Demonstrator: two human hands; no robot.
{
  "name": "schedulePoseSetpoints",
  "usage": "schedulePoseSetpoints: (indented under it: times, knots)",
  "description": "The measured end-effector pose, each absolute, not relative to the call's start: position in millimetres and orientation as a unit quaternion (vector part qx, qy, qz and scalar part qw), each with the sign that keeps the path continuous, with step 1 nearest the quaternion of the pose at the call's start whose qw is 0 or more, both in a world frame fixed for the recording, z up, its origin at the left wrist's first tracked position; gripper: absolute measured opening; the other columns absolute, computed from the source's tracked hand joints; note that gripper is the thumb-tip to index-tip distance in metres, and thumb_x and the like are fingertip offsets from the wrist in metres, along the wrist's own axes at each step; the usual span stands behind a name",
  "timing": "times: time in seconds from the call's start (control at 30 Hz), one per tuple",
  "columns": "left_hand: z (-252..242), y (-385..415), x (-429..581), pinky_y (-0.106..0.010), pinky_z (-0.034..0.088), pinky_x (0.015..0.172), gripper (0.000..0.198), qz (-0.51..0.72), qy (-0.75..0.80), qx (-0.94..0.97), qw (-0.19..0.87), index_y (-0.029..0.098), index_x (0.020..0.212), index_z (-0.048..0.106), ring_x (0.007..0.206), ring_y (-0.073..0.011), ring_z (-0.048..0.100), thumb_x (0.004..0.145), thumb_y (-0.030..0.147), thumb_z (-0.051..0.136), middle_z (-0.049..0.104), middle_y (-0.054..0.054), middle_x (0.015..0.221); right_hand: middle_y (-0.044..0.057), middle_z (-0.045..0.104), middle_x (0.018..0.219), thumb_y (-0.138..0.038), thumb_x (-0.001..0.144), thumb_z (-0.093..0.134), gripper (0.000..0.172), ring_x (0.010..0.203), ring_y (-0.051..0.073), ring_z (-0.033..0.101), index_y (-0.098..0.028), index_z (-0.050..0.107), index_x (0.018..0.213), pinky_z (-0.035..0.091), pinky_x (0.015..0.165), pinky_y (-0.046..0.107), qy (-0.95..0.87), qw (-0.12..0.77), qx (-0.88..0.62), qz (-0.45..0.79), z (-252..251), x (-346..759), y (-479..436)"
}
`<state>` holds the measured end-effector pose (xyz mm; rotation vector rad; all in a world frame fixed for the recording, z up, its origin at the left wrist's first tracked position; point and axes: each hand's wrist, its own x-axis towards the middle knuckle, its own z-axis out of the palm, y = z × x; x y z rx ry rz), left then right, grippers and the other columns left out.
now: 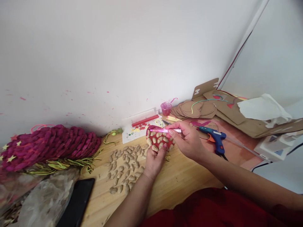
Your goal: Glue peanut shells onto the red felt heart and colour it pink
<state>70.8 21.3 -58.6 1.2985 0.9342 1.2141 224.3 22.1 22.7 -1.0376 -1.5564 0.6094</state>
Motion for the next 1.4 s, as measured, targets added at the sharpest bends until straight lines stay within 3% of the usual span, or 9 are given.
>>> schedulePoseSetpoints:
  times: [0.2, 0.4, 0.63, 1.1, 1.4]
  knots:
    - [-59, 21, 71, -0.03, 0.049, 0.094, 0.026, 0.514, 0.368, 0.52, 0.575, 0.019, 0.108, 0.076, 0.099, -0.0193, 0.068, 0.092, 0.037, 0.067, 0.077, -0.005, 0.11, 0.004, 0.074, 0.084, -0.022, 0.094, 0.059, 0.009, 0.067, 0.015, 0.068, -0.018, 0.066, 0.099, 0.051, 0.058, 0.025, -0.666, 0.567, -0.433, 0.218, 23, 225, 22]
    - [-57, 20, 71, -0.029, 0.05, 0.091, 0.025, 0.51, 0.377, 0.534, 0.559, 0.017, 0.104, 0.076, 0.096, -0.0193, 0.068, 0.092, 0.037, 0.066, 0.077, -0.005, 0.103, 0.003, 0.074, 0.076, -0.021, 0.094, 0.06, 0.009, 0.066, 0.015, 0.068, -0.018, 0.067, 0.099, 0.051, 0.059, 0.026, -0.691, 0.55, -0.431, 0.186, 26, 222, 24]
    - [-57, 22, 71, -0.03, 0.05, 0.095, 0.028, 0.507, 0.379, 0.539, 0.556, 0.018, 0.109, 0.076, 0.102, -0.0206, 0.069, 0.092, 0.038, 0.066, 0.077, -0.006, 0.111, 0.002, 0.073, 0.077, -0.02, 0.094, 0.059, 0.007, 0.062, 0.013, 0.066, -0.018, 0.066, 0.097, 0.048, 0.056, 0.024, -0.693, 0.556, -0.421, 0.181, 26, 224, 22]
    - [-55, 21, 70, -0.027, 0.051, 0.084, 0.029, 0.492, 0.409, 0.566, 0.52, 0.015, 0.095, 0.075, 0.086, -0.0179, 0.067, 0.092, 0.042, 0.064, 0.077, -0.005, 0.094, 0.002, 0.07, 0.083, -0.02, 0.095, 0.058, 0.007, 0.071, 0.015, 0.063, -0.019, 0.065, 0.097, 0.047, 0.063, 0.027, -0.705, 0.534, -0.44, 0.156, 38, 229, 23]
    - [-54, 21, 72, -0.031, 0.05, 0.094, 0.029, 0.494, 0.396, 0.565, 0.528, 0.015, 0.106, 0.074, 0.1, -0.0207, 0.069, 0.092, 0.039, 0.064, 0.077, -0.007, 0.107, 0.002, 0.068, 0.081, -0.021, 0.095, 0.058, 0.006, 0.069, 0.014, 0.062, -0.02, 0.063, 0.095, 0.045, 0.061, 0.026, -0.715, 0.531, -0.437, 0.129, 46, 228, 26]
